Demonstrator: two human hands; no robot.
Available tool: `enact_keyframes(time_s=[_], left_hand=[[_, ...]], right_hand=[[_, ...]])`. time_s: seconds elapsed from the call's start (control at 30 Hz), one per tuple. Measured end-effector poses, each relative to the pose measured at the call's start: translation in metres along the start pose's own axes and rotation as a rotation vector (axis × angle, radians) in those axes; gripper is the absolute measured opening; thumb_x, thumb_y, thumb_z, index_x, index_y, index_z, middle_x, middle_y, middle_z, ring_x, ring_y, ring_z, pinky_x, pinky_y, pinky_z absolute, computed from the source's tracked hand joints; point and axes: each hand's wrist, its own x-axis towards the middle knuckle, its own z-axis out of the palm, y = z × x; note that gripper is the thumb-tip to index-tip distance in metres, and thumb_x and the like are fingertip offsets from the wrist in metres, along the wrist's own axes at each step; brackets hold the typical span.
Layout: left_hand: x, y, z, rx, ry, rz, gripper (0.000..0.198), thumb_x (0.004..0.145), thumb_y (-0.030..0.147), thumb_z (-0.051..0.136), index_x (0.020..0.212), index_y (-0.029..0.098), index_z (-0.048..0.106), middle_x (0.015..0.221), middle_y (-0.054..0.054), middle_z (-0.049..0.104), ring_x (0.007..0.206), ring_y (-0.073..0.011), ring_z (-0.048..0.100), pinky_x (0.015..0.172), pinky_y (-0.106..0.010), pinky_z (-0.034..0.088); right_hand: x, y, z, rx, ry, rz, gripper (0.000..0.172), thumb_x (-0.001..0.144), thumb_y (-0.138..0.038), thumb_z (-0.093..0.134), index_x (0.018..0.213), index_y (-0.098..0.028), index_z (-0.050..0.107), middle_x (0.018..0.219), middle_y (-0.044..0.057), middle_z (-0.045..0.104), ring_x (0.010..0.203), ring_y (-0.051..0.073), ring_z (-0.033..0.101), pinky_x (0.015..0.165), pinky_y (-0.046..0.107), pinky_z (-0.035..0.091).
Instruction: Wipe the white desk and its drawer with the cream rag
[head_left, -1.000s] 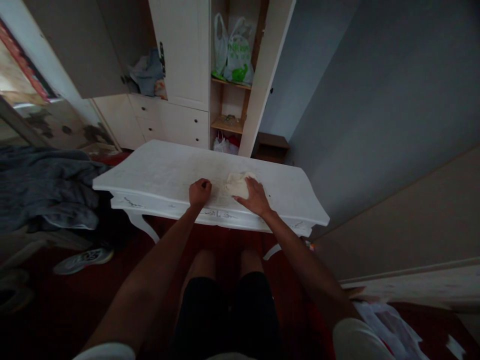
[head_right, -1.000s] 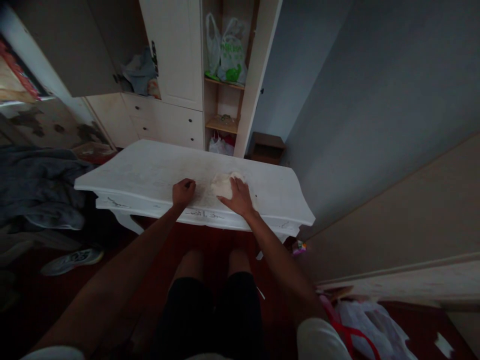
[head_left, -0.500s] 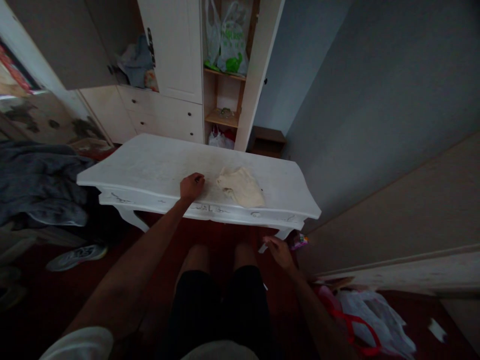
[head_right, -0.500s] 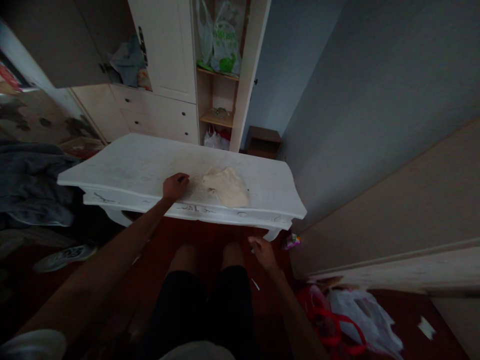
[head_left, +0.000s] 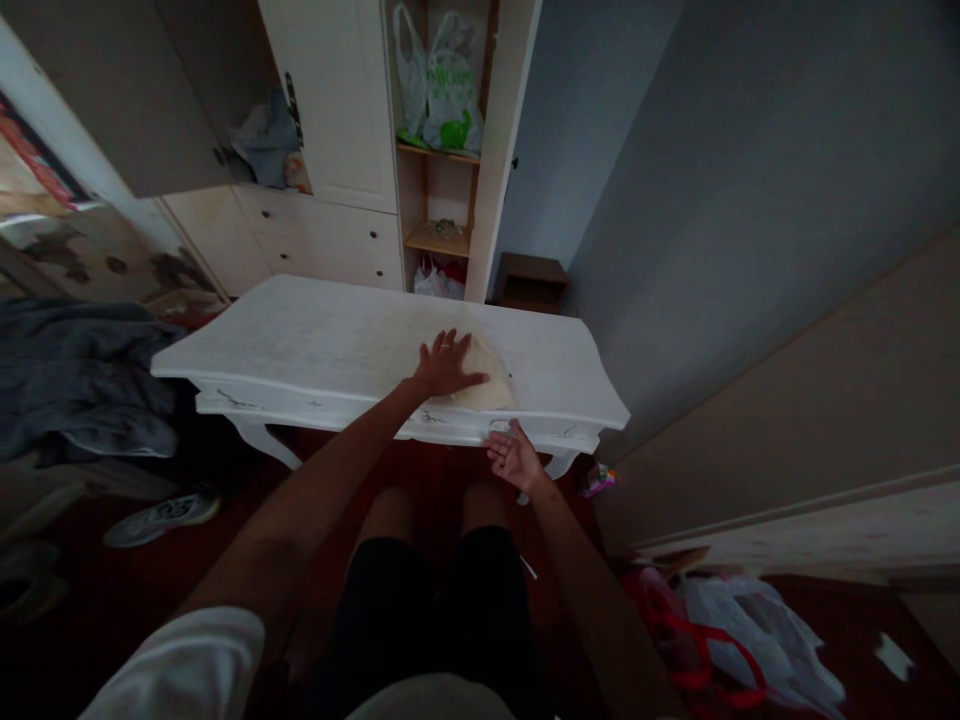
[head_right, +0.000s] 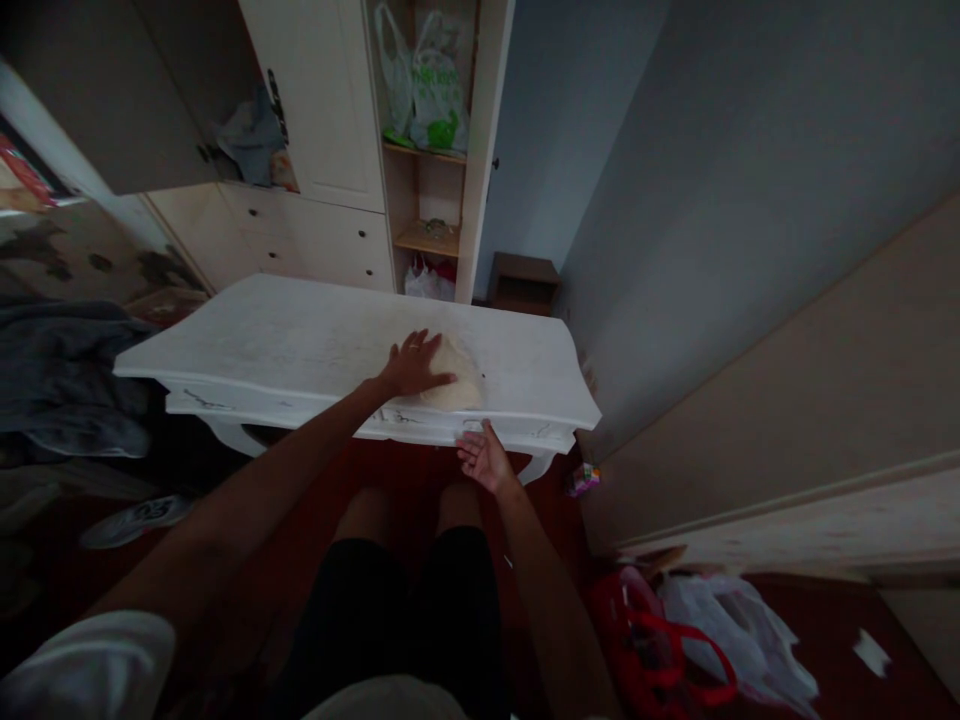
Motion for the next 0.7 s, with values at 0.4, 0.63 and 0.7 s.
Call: enact_keyframes(time_s=[0.4, 0.63, 0.7], left_hand=[[-0.011, -0.022, 0.016, -0.141, 0.144, 0.078, 0.078, 0.079, 0.065, 0.063, 0.14, 0.018, 0.049, 0.138, -0.013, 0.059, 0.127, -0.0281, 0.054, 0.11, -0.042, 0.036], [-0.012, -0.023, 0.016, -0.157, 0.161, 0.082, 0.078, 0.079, 0.066, 0.063, 0.138, 0.016, 0.052, 0.133, -0.013, 0.063, 0.124, -0.0283, 0.056, 0.11, -0.042, 0.038], [-0.011, -0.024, 0.017, -0.154, 0.165, 0.075, 0.079, 0.078, 0.066, 0.064, 0.138, 0.017, 0.052, 0.133, -0.013, 0.062, 0.126, -0.0286, 0.055, 0.11, -0.042, 0.037]], right_hand=[[0.012, 0.009, 0.021, 0.204, 0.056, -0.057, 0.036, 0.093, -0.047, 0.047, 0.075, -0.017, 0.06, 0.068, 0.004, 0.066, 0.053, 0.013, 0.054, 0.049, 0.022, 0.04], [-0.006, 0.035, 0.016, 0.229, 0.031, -0.114, 0.03, 0.087, -0.046, 0.053, 0.074, -0.02, 0.06, 0.069, 0.003, 0.068, 0.055, 0.013, 0.057, 0.051, 0.023, 0.042], [-0.017, 0.044, 0.012, 0.246, 0.045, -0.093, 0.031, 0.086, -0.046, 0.054, 0.072, -0.019, 0.06, 0.068, 0.003, 0.067, 0.055, 0.012, 0.057, 0.05, 0.023, 0.043]])
